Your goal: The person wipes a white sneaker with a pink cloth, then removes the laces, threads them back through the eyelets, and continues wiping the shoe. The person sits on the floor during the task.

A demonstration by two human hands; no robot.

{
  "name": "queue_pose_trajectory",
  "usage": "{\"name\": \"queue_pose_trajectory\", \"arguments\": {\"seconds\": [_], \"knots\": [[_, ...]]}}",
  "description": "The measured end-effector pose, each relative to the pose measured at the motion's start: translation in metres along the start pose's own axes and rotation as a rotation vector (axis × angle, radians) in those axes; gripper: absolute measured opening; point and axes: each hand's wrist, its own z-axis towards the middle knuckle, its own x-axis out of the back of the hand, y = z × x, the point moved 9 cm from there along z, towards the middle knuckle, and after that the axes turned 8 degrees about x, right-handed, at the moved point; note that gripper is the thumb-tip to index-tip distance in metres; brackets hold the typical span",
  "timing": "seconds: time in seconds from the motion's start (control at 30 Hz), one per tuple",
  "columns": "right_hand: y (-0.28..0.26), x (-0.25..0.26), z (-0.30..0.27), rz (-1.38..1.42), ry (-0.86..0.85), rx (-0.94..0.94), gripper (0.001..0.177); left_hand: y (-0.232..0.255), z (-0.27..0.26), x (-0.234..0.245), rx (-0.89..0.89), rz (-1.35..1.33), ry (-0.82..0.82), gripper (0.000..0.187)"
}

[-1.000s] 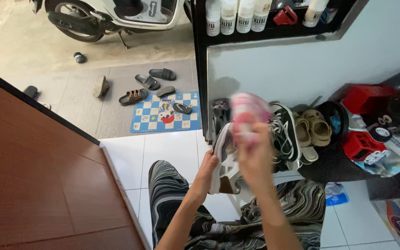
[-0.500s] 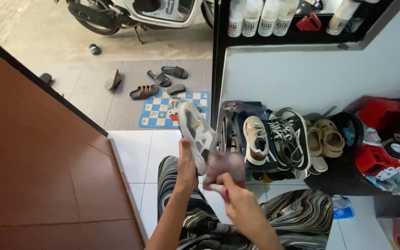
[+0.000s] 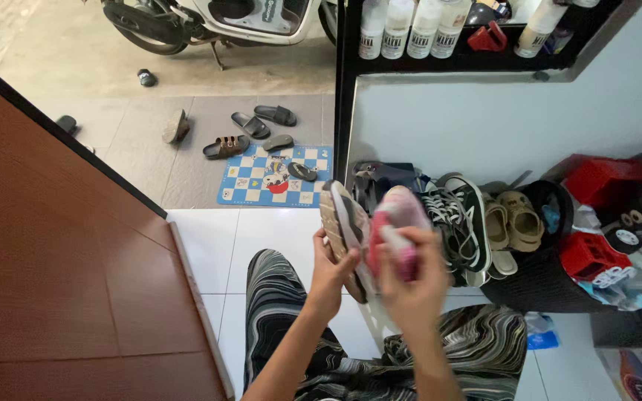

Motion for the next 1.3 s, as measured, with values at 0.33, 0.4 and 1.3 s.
{"name": "queue_pose_trajectory", "arguments": {"seconds": [0.33, 0.4, 1.3], "knots": [[-0.018, -0.054, -0.001, 0.135, -0.407, 0.415, 0.07, 0.014, -0.02, 0.002, -0.037, -0.035, -0.128, 0.088], [0.001, -0.054, -0.004, 0.086, -0.352, 0.309, 0.062, 0.014, -0.019, 0.0, -0.029, 0.044, -0.117, 0.089], [-0.016, -0.062, -0.021, -0.277, -0.203, 0.165, 0.028, 0.0, -0.02, 0.029, 0.03, 0.25, -0.06, 0.076]]}}
